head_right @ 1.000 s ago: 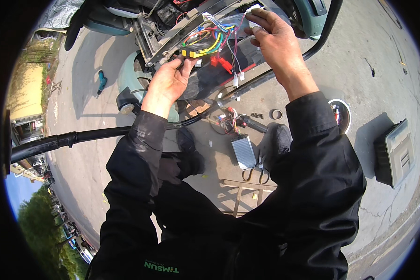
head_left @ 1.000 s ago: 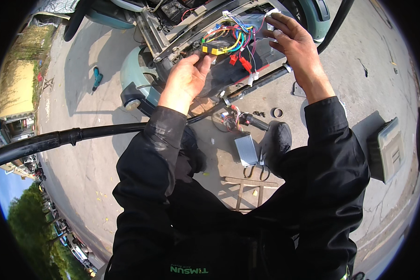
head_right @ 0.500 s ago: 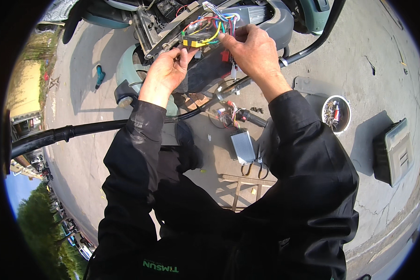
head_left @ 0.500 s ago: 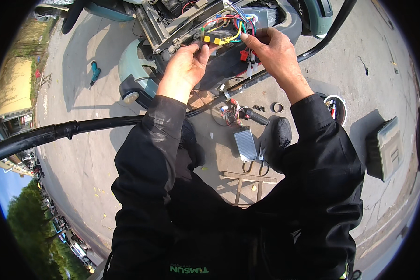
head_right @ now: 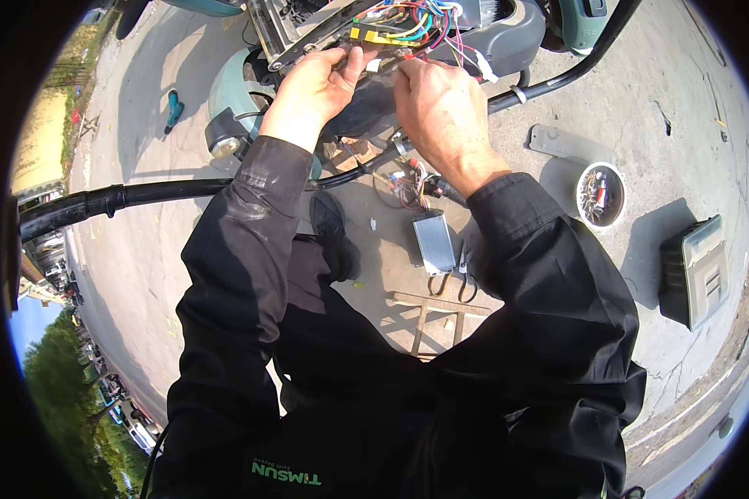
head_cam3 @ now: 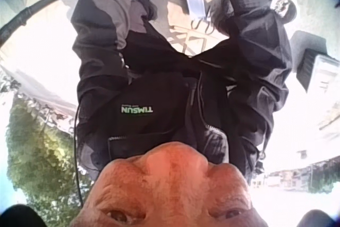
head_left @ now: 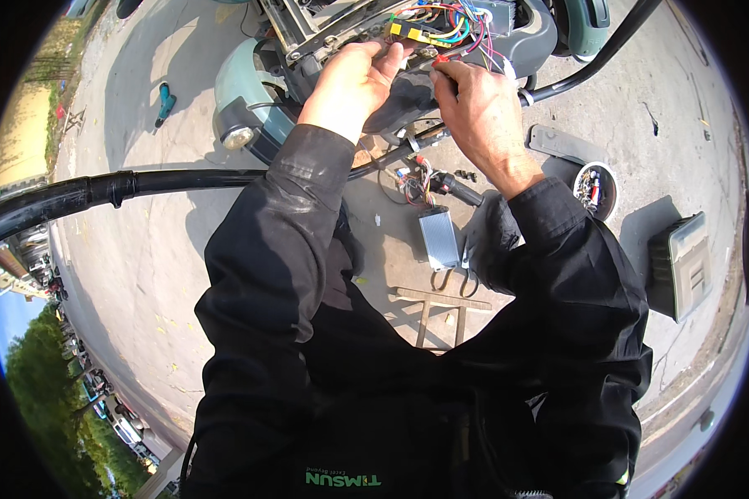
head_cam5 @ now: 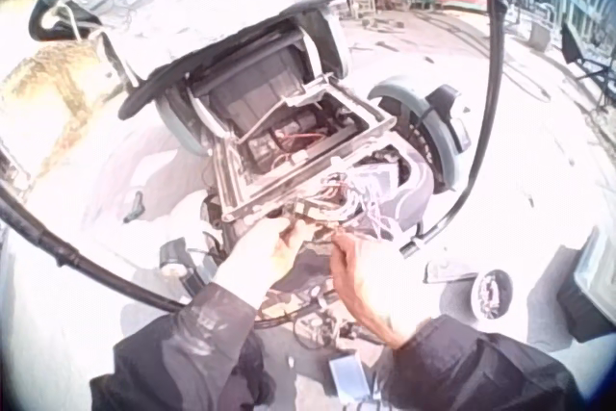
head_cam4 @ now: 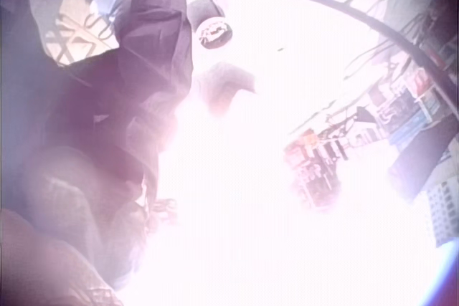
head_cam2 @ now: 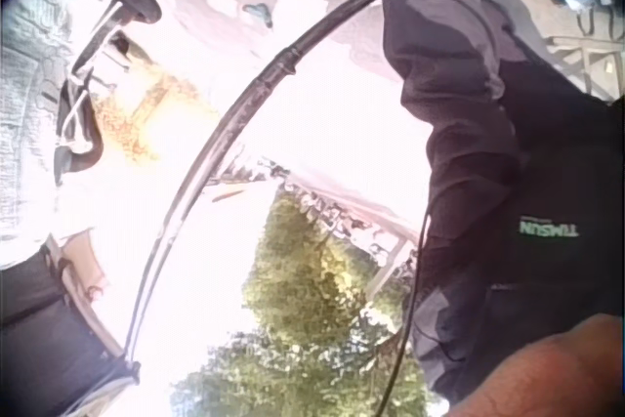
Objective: The person repairs an electric scooter by connecting wires, using a multimeter to test connections, and adjusting components near the handlebars. They work on the wiring harness and secure connections throughout the process.
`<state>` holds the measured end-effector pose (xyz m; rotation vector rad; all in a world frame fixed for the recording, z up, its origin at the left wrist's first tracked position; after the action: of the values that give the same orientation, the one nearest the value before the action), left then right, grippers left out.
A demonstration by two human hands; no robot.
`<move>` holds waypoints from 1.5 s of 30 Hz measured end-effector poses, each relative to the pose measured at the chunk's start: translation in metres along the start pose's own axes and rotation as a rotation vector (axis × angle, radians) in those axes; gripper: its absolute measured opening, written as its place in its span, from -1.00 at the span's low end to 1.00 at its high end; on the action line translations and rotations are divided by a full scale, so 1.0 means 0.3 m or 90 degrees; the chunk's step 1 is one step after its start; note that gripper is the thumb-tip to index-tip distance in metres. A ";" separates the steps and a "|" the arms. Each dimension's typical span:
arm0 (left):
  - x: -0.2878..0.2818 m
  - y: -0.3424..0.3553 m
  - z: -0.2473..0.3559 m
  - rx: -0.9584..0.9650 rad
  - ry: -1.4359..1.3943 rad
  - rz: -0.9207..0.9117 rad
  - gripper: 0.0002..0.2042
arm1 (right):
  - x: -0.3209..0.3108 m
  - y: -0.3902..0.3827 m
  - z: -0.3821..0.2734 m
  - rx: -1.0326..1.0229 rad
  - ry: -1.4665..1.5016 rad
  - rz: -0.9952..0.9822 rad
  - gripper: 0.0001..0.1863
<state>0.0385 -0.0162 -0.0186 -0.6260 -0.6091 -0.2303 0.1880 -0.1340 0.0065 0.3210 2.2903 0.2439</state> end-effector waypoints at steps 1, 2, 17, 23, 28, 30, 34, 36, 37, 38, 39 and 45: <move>0.004 -0.002 -0.002 0.023 0.020 0.000 -0.69 | 0.028 0.013 0.005 0.137 0.110 0.001 -0.64; 0.008 -0.007 -0.006 0.044 0.028 0.000 -0.67 | 0.047 0.029 0.018 0.298 0.352 0.008 -0.63; -0.007 -0.107 -0.052 0.015 0.223 0.046 -0.80 | 0.134 0.114 0.098 0.569 0.871 0.122 -0.86; -0.015 -0.145 -0.091 0.044 0.377 0.043 -0.82 | 0.111 0.106 0.102 0.560 0.791 0.066 -0.81; 0.006 -0.163 -0.122 -0.026 0.355 0.095 -0.79 | 0.129 0.113 0.090 0.598 0.811 0.090 -0.81; 0.014 -0.161 -0.123 0.031 0.596 0.081 -0.73 | 0.124 0.109 0.088 0.616 0.803 0.104 -0.85; 0.030 -0.138 -0.130 0.149 0.694 0.091 -0.75 | 0.091 0.092 0.087 0.562 0.725 0.056 -0.86; 0.037 -0.129 -0.163 -0.021 0.375 0.108 -0.76 | 0.080 0.089 0.086 0.538 0.711 0.029 -0.86; 0.047 -0.126 -0.178 -0.009 0.310 0.111 -0.81 | 0.077 0.087 0.085 0.531 0.718 0.015 -0.86; 0.057 -0.118 -0.190 -0.001 0.293 0.126 -0.83 | 0.076 0.088 0.084 0.527 0.707 0.010 -0.86; 0.069 -0.107 -0.197 0.004 0.277 0.140 -0.85 | 0.077 0.088 0.084 0.528 0.706 0.002 -0.87; 0.104 -0.068 -0.214 0.020 0.203 0.157 -0.91 | 0.085 0.091 0.088 0.502 0.716 -0.005 -0.87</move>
<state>0.0855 -0.0722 -0.0318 -0.6122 -0.2250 -0.0862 0.1952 -0.0983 -0.0212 0.6888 3.4252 -0.6921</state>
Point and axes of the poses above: each hand's wrist, its own y-axis towards the middle knuckle, its own x-axis out of the palm, z = x × y, the point moved 1 cm from there along y, towards the middle knuckle, and after that the axes turned 9 degrees about y, right-handed, at the moved point
